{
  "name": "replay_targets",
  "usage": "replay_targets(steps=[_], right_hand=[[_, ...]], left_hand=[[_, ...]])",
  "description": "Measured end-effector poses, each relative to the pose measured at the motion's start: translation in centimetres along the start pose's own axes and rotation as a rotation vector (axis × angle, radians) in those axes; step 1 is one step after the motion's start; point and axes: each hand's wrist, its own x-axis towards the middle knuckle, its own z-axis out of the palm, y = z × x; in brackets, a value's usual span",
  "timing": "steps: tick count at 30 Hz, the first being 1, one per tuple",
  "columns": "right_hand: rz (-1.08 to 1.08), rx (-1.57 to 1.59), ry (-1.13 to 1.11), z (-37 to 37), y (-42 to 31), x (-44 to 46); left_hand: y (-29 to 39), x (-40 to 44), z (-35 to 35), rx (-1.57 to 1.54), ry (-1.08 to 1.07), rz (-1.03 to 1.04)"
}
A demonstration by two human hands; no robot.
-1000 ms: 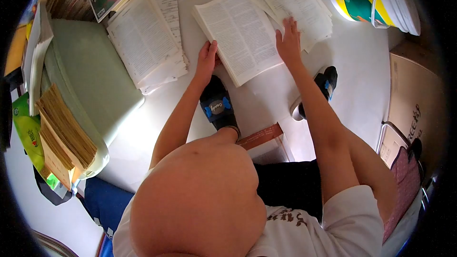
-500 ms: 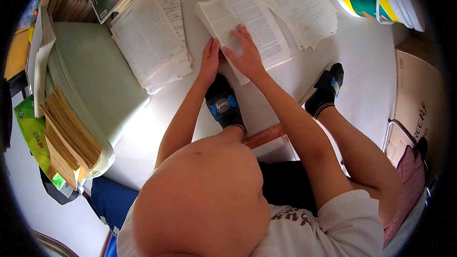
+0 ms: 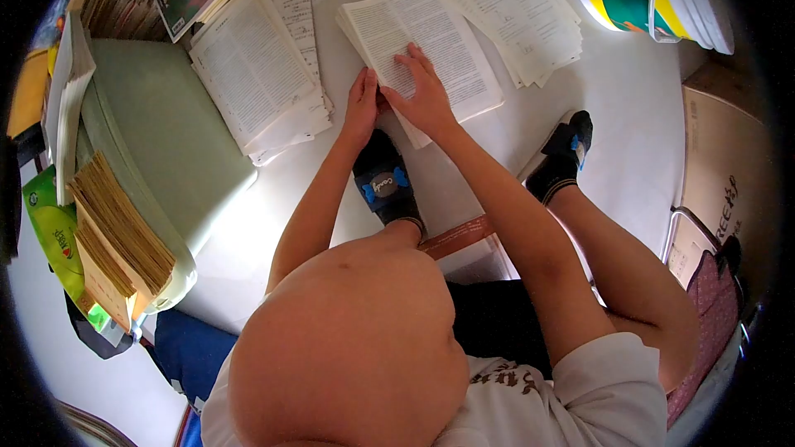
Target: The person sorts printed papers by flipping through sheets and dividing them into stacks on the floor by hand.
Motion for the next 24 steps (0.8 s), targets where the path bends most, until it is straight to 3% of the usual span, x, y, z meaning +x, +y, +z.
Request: replay_targets(steps=[24], right_hand=[[0.0, -0.031, -0.011, -0.47, -0.31, 0.34]], left_hand=[[0.23, -0.16, -0.24, -0.022, -0.023, -0.023]])
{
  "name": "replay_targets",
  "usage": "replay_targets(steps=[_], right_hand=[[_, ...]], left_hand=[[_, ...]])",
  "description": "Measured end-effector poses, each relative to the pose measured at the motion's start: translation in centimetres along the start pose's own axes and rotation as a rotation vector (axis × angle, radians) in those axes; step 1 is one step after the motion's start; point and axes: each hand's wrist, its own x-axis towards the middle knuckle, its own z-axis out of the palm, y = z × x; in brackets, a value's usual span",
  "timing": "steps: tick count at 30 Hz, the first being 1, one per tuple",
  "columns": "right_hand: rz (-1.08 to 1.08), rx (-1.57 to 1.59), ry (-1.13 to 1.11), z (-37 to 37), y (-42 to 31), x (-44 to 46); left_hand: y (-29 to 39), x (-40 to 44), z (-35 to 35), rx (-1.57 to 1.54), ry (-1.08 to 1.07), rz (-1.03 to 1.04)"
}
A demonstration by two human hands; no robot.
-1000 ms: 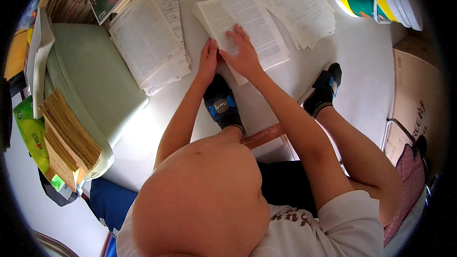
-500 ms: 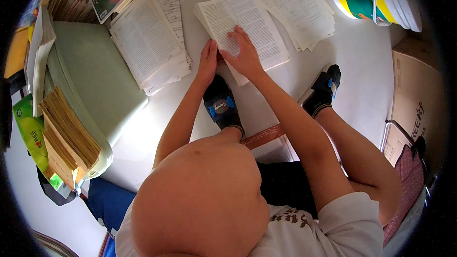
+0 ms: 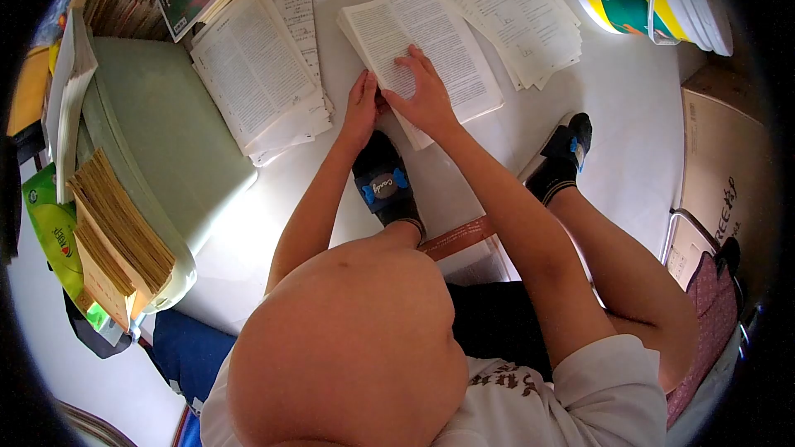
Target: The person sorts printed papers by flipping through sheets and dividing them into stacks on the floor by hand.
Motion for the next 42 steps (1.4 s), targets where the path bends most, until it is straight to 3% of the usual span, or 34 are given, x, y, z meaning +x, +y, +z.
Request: replay_targets(steps=[7, 24, 42], right_hand=[[-0.005, -0.007, 0.032, 0.2, -0.1, 0.1], [0.027, 0.032, 0.035, 0.0, 0.3, 0.5], [-0.118, 0.031, 0.032, -0.7, -0.7, 0.9]], left_hand=[[0.1, -0.1, 0.7, -0.025, 0.07, 0.011], [0.4, -0.2, 0.5, -0.029, 0.0, 0.05], [0.4, -0.1, 0.5, -0.02, 0.047, 0.004]])
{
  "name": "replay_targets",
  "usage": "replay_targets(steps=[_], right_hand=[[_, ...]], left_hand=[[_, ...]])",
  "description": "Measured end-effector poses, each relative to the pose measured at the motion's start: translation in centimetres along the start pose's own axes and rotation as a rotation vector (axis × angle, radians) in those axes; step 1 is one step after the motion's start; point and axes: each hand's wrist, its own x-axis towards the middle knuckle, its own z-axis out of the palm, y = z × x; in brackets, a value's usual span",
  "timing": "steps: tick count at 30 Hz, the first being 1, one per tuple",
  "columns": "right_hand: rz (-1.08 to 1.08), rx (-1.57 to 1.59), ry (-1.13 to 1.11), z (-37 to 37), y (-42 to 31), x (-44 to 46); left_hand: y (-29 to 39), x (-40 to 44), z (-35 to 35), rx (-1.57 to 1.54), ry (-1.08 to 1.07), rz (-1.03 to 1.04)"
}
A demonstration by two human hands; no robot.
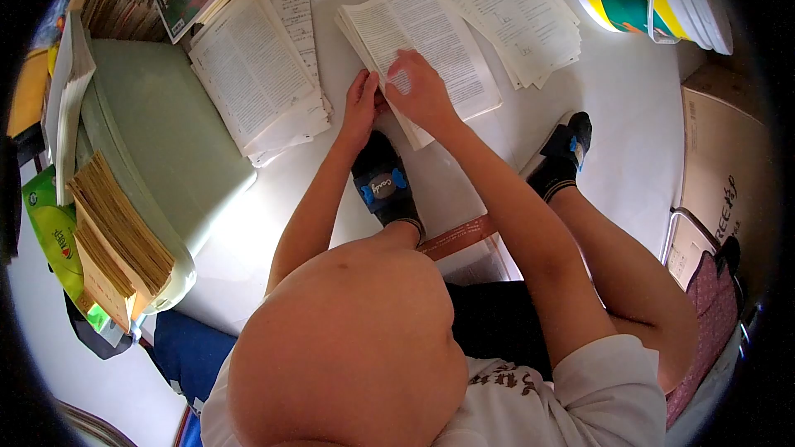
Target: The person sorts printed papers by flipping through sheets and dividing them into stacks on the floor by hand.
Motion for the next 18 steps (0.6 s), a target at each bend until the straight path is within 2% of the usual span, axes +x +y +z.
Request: replay_targets(steps=[7, 10, 11, 18], right_hand=[[0.092, -0.186, -0.058, 0.7, -2.1, 0.9], [0.157, -0.238, -0.098, 0.3, -2.1, 1.1], [0.215, -0.249, -0.138, 0.1, -2.1, 1.1], [0.198, -0.381, -0.124, -0.1, -2.1, 0.3]], left_hand=[[-0.1, 0.1, 0.2, -0.039, 0.009, -0.01], [0.3, 0.0, 1.1, 0.007, 0.084, 0.005], [0.4, -0.1, 1.3, 0.053, 0.122, 0.018], [0.4, 0.5, 2.5, 0.325, 0.331, 0.059]])
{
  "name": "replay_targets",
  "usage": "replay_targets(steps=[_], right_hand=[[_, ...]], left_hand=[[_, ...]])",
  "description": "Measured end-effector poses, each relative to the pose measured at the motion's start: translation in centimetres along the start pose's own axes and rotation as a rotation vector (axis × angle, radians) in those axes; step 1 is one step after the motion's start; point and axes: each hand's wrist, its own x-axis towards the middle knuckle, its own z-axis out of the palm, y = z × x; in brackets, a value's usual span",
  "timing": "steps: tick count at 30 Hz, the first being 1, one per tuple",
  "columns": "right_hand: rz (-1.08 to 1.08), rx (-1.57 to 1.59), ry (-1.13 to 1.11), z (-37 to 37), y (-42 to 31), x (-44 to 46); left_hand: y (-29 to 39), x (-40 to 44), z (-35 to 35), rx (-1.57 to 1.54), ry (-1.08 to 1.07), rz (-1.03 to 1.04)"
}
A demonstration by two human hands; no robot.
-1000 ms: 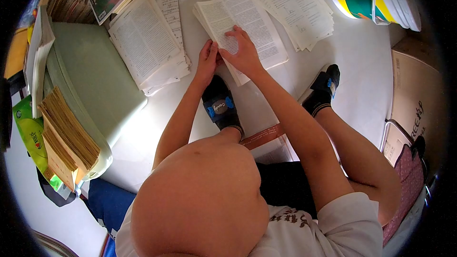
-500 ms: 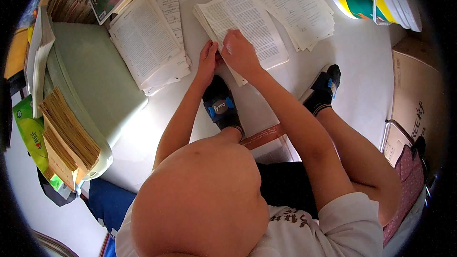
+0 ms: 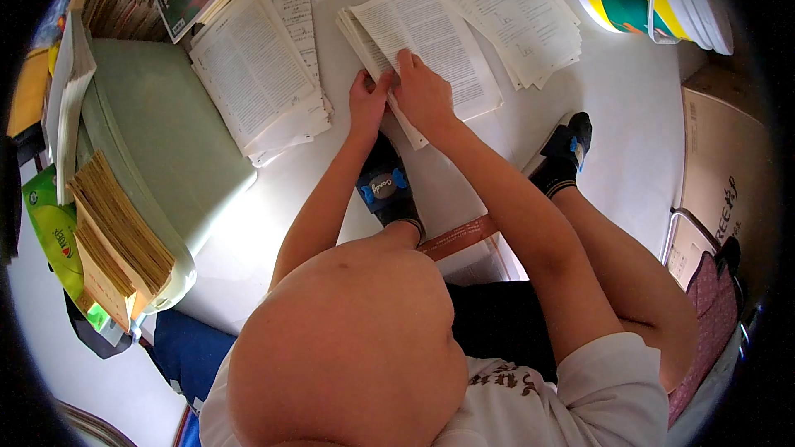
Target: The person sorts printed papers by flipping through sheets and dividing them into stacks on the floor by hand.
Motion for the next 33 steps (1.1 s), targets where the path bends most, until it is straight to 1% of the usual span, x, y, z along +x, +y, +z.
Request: replay_targets(steps=[2, 3, 5, 6, 8, 9, 11, 13, 15, 17, 19, 20, 22, 23, 25, 26, 27, 30, 31, 32, 33], right_hand=[[-0.106, 0.02, 0.102, 0.4, 0.7, -0.1], [-0.106, 0.02, 0.102, -0.1, 0.4, 0.1], [-0.019, -0.011, -0.073, -1.4, 0.1, 0.7], [-0.019, -0.011, -0.072, -2.3, -0.1, 1.1], [-0.163, 0.046, -0.139, -4.6, -0.6, 1.9], [-0.164, 0.046, -0.14, -5.8, -0.9, 2.3], [-0.427, 0.09, -0.02, -8.5, -1.3, 2.9], [-0.428, 0.156, 0.144, -12.1, -1.1, 4.1], [-0.274, 0.15, 0.256, -16.2, 0.5, 5.3], [-0.187, 0.073, 0.401, -20.4, 2.7, 6.5], [-0.301, -0.088, 0.738, -23.3, 2.4, 6.0], [-0.301, -0.091, 0.737, -24.1, 2.2, 6.2], [-0.257, -0.112, 0.83, -25.1, 2.1, 6.5], [-0.257, -0.113, 0.83, -24.7, 2.9, 6.7], [-0.246, -0.202, 0.691, -22.1, 6.9, 7.7], [-0.289, -0.185, 0.723, -20.0, 10.6, 8.9], [-0.273, -0.082, 0.651, -17.8, 11.6, 8.5], [-0.127, -0.21, 0.295, -10.2, 17.9, 6.9], [-0.156, -0.247, 0.154, -6.0, 22.7, 6.8], [-0.106, -0.269, 0.127, -2.9, 23.5, 5.6], [-0.104, -0.268, 0.127, -2.8, 22.4, 4.9]], left_hand=[[-0.8, 0.4, -0.1, -0.012, -0.014, 0.028], [-1.0, 0.5, -0.2, -0.024, -0.029, 0.055], [-1.4, 0.6, -0.3, -0.036, -0.041, 0.063], [-1.5, 0.6, -0.4, -0.048, -0.054, 0.071], [-2.4, 1.1, -0.4, -0.078, -0.068, 0.097], [-2.7, 1.2, -0.4, -0.107, -0.083, 0.122], [-2.7, 1.2, -0.4, -0.117, -0.081, 0.134], [-2.7, 1.0, -0.4, -0.127, -0.081, 0.144], [-2.3, 0.8, -0.5, -0.078, -0.078, 0.11], [-2.4, 0.8, -0.5, -0.111, -0.079, 0.115], [-2.6, 0.9, -0.5, -0.146, -0.082, 0.119], [-2.7, 1.0, -0.6, -0.12, -0.083, 0.084], [-2.8, 1.1, -0.5, -0.095, -0.085, 0.049], [-2.8, 1.1, -0.5, -0.106, -0.077, 0.07], [-2.7, 1.1, -0.4, -0.121, -0.068, 0.092], [-2.6, 1.1, -0.5, -0.096, -0.073, 0.085], [-2.5, 1.0, -0.6, -0.07, -0.078, 0.078], [-1.8, 0.7, -0.7, -0.019, -0.101, 0.068], [-1.5, 0.5, -0.6, -0.022, -0.099, 0.067], [-1.3, 0.3, -0.6, -0.032, -0.098, 0.077], [-1.3, 0.3, -0.7, -0.041, -0.098, 0.086]])
